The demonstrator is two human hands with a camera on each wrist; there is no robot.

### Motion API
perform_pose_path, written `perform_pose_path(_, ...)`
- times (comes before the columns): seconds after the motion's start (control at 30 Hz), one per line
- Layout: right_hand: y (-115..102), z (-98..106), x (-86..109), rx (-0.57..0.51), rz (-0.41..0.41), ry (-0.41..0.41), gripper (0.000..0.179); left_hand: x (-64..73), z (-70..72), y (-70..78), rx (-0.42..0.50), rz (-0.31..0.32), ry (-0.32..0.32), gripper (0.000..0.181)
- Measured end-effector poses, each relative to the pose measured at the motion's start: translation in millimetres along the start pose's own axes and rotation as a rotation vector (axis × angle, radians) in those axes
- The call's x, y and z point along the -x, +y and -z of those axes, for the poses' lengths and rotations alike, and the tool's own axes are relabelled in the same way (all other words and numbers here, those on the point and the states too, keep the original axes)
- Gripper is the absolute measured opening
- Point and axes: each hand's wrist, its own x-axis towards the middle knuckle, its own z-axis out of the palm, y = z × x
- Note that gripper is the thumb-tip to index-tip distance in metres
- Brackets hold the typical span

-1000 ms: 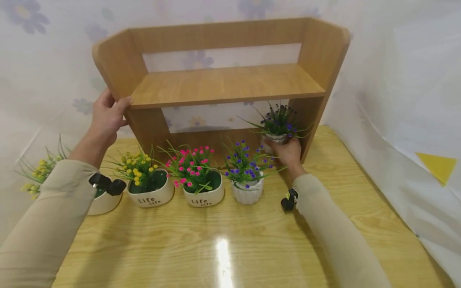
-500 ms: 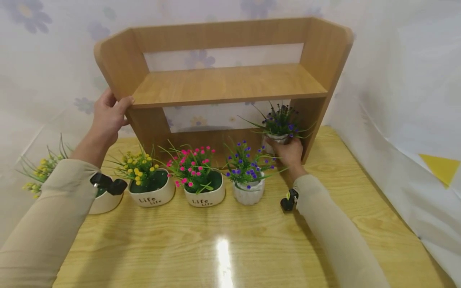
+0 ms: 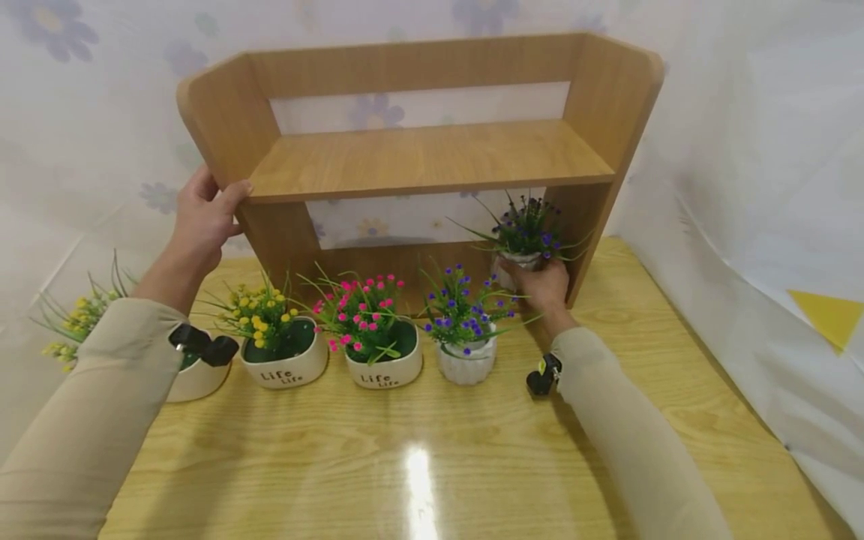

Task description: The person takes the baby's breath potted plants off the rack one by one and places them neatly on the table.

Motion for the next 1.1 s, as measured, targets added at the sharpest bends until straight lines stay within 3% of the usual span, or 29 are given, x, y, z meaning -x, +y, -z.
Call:
perform_pose_path(0.43,-6.5,8.9,8.5,-0.015,-0.013,-0.006,0.104,-3.2,-3.0,-1.6,0.002,0.002,-0.013,0.048)
perform_pose_path(0.67,-12.8,15.2,15.1,-0.02,0.012,-0.037,0.089,-5.4,-3.3,-2.9,0.004,-0.007,-0.019,0.048)
perform_pose_path(0.93,-17.2,26.8,26.1,-0.037,0.029,-0.087,0.098,-7.3,-3.1,-4.3,0.001,-0.014,-0.017,0.049)
perform_pose_path(1.1,-18.3,30.8,34.6,-0.1,0.039,-0.112,0.069,-10.4,-3.3,-4.9,-0.012,-0.01,-0.01,0.049)
